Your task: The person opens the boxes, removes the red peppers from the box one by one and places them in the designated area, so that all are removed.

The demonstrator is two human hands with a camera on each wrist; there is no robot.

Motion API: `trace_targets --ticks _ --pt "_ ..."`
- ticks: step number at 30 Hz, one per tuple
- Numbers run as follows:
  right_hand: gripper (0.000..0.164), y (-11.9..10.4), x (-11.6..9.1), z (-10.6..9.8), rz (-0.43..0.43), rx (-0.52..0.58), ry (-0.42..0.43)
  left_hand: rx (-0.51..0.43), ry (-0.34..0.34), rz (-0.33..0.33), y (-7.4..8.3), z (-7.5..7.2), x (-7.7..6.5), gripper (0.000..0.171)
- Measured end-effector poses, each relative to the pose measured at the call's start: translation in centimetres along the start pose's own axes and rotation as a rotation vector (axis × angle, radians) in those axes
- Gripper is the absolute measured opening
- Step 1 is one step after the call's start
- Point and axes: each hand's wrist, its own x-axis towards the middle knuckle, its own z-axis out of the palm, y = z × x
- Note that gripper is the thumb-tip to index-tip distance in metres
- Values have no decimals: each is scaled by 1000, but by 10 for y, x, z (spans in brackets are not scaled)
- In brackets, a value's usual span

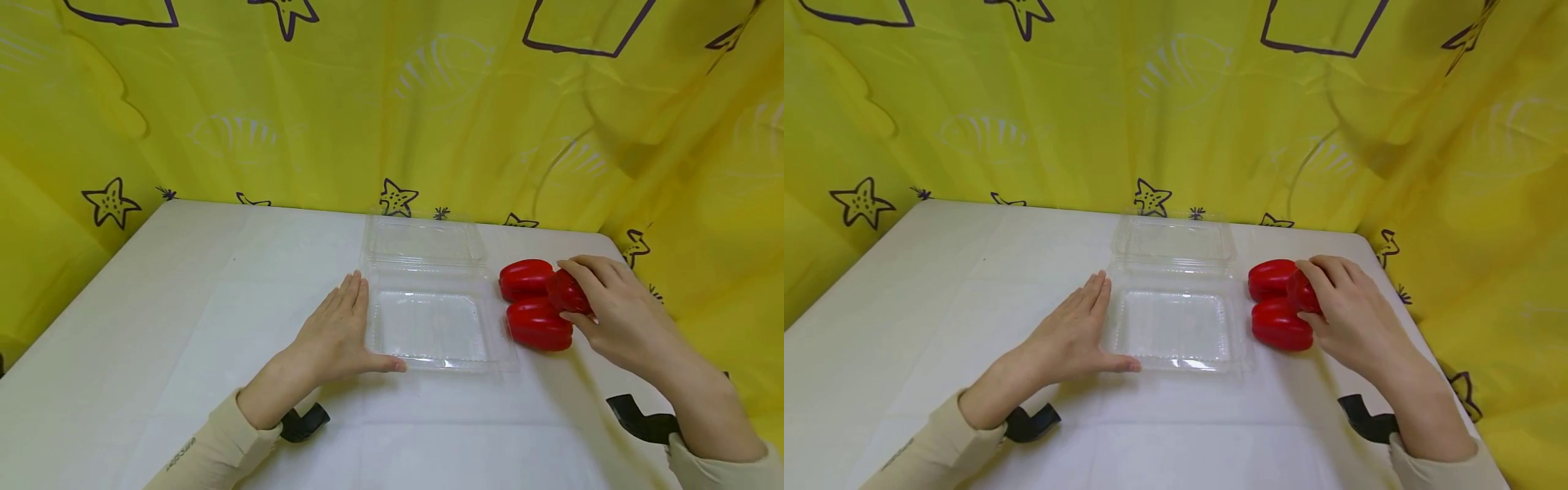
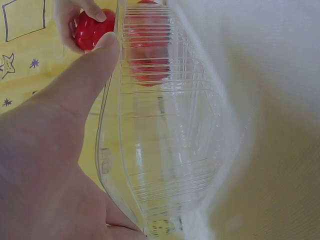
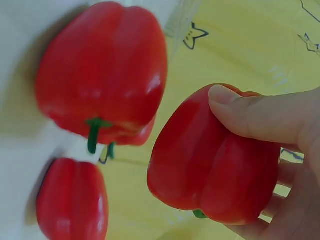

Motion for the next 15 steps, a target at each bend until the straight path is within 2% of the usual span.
trace_targets --ticks 10,15 --pt "77 20 -13 -2 5 -3 20 0 -3 0 0 0 0 136" --pt "76 28 -19 -4 19 -28 3 4 -6 -4 0 0 -1 136"
